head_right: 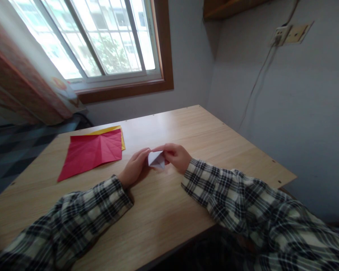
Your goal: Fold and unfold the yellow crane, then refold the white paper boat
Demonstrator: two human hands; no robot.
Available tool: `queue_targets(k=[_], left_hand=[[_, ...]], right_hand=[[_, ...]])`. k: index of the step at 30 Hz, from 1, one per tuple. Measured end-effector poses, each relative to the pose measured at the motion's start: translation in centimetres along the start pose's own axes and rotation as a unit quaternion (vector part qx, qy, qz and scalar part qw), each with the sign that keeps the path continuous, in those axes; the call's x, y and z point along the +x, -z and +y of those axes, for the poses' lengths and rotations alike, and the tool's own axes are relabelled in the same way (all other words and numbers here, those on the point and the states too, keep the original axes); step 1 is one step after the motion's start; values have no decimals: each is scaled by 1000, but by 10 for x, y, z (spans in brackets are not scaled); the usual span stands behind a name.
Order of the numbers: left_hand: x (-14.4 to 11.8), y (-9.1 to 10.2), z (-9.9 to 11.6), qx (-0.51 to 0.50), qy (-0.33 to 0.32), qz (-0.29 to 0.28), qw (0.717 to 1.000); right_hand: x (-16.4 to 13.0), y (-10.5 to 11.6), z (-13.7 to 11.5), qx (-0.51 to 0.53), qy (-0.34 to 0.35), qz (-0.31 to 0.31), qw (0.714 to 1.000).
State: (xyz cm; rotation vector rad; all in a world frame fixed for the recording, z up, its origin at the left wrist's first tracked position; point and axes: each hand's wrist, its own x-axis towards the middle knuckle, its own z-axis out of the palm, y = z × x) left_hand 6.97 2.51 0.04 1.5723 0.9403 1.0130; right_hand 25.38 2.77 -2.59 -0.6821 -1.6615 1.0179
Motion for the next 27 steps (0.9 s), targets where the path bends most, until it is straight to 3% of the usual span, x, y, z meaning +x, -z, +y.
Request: queue_targets(k=[13,23,27], left_hand=[[0,1,-8,0,11,2,1000],[-1,3,-3,70,-14,5,997],[-2,2,-2,106,-28,5,994]], right_hand=[[2,4,-9,-86,34,-4,996],[5,3,-6,87,-135,11,987],[5,2,2,115,-168,-28,979]])
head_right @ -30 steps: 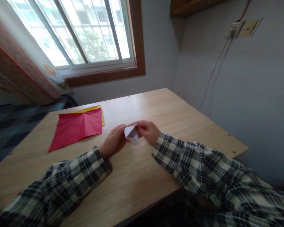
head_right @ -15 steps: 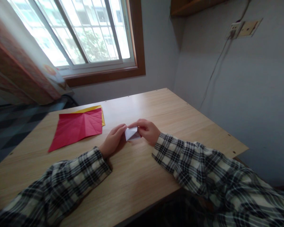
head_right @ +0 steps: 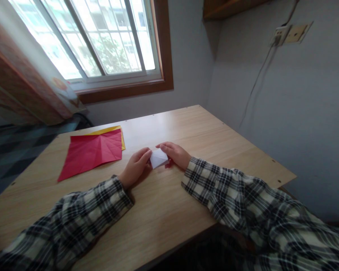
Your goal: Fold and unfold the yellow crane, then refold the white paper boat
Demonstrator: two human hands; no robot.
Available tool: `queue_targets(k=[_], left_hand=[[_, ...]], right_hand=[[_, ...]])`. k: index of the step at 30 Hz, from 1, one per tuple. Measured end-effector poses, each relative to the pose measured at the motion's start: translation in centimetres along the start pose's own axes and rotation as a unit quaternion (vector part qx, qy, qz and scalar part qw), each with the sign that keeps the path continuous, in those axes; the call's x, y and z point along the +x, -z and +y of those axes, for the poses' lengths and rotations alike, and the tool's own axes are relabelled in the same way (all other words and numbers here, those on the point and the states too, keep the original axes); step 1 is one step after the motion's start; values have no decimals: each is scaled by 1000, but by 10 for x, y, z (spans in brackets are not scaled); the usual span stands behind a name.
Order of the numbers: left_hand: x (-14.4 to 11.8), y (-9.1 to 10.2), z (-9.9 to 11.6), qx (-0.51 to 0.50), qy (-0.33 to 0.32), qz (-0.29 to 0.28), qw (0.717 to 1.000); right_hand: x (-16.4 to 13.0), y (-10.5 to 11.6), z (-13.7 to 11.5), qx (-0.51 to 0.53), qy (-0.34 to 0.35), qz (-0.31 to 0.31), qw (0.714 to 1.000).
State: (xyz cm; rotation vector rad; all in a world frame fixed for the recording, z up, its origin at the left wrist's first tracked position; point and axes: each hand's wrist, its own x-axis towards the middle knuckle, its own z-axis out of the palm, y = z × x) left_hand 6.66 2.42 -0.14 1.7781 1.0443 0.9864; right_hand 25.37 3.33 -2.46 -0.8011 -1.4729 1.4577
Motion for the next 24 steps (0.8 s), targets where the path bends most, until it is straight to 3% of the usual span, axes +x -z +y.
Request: queue_targets(k=[3,17,24], left_hand=[[-1,0,1,9,-7,6,1000],[0,-2,-3,-19,-9,20,1000],[0,-2,-3,-64,22,-71,995]], right_hand=[[0,1,3,-8,-17,-36,999],[-1,2,-6,-47,-1,-35,998],[-3,-1,-5,-66,24,-30,997]])
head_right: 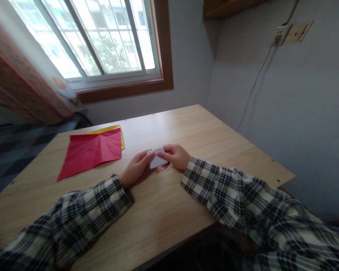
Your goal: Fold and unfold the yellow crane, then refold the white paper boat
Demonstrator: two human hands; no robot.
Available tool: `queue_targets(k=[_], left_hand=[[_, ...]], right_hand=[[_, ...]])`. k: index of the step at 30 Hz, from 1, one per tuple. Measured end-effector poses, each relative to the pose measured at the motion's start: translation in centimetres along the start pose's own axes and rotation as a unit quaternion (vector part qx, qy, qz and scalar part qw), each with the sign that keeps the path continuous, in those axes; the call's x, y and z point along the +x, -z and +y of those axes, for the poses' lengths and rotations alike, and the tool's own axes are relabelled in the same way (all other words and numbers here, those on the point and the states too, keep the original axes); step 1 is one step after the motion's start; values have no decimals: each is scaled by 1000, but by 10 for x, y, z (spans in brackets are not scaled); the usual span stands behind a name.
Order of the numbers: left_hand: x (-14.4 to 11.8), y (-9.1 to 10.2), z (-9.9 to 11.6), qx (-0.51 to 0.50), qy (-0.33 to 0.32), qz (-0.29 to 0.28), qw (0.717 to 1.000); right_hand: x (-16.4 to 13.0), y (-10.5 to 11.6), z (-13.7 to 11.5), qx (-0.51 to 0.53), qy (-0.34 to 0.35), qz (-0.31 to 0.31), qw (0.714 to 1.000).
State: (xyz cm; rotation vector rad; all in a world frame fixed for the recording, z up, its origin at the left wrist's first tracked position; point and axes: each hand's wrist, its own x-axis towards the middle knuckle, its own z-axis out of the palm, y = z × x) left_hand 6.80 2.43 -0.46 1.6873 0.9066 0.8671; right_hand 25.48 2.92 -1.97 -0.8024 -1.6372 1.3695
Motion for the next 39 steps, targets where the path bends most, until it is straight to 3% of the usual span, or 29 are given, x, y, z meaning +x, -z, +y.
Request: queue_targets(k=[7,19,25,31,39], left_hand=[[-2,-2,6,21,1,2,1000],[0,2,-5,9,-21,81,996],[1,1,-3,-11,-20,66,998],[1,0,-3,-32,4,14,999],[1,1,-2,-21,-16,36,999]], right_hand=[[0,0,2,-5,-9,1,1000],[0,5,4,-76,13,11,997],[0,6,4,-106,33,23,994],[-2,4,-1,-174,62,68,980],[-2,3,1,-150,63,60,985]])
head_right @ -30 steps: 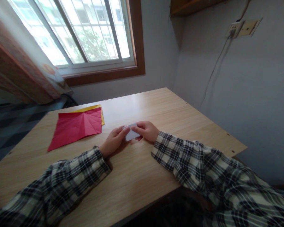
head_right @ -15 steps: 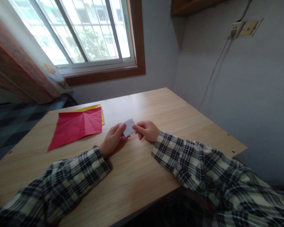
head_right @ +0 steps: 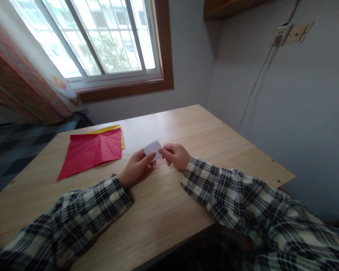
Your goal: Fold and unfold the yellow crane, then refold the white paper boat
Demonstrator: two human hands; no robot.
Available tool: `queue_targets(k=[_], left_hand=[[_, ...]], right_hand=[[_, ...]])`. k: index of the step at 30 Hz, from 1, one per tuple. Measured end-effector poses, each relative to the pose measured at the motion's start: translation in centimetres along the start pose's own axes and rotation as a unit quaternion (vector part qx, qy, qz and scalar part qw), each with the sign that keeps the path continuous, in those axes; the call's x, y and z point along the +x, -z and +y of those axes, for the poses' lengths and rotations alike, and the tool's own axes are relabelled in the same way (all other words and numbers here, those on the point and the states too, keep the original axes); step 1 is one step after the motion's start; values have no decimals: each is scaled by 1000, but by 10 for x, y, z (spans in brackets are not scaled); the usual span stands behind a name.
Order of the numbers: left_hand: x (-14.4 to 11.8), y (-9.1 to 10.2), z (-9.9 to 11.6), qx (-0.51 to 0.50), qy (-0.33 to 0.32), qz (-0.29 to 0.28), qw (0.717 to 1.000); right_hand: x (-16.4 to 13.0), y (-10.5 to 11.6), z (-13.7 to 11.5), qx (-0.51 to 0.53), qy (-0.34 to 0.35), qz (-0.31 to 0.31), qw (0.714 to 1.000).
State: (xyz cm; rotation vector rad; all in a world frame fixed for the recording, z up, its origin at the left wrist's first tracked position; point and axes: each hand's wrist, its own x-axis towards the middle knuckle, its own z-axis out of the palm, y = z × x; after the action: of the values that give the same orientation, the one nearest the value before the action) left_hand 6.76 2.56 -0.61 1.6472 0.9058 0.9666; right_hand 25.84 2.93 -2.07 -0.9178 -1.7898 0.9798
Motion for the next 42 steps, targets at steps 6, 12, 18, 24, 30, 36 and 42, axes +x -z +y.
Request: queue_targets(k=[6,12,18,24,30,36,42], left_hand=[[0,2,-2,-6,-20,30,999],[3,2,-3,-18,-45,30,998],[2,1,-3,-30,-42,19,999],[-1,0,-3,-20,-12,-45,999],[-2,0,-3,-2,0,-54,999],[-1,-1,-4,-17,4,-4,1000],[0,0,-3,41,-8,15,999]], right_hand=[[1,0,1,22,-7,-16,1000],[0,1,-1,23,-2,-56,998],[0,-2,3,66,-34,-106,992],[-1,-3,4,70,-60,-62,994],[0,-2,-3,-2,-36,-13,999],[0,-1,-2,-19,-34,-6,999],[0,1,-2,5,-29,-41,999]])
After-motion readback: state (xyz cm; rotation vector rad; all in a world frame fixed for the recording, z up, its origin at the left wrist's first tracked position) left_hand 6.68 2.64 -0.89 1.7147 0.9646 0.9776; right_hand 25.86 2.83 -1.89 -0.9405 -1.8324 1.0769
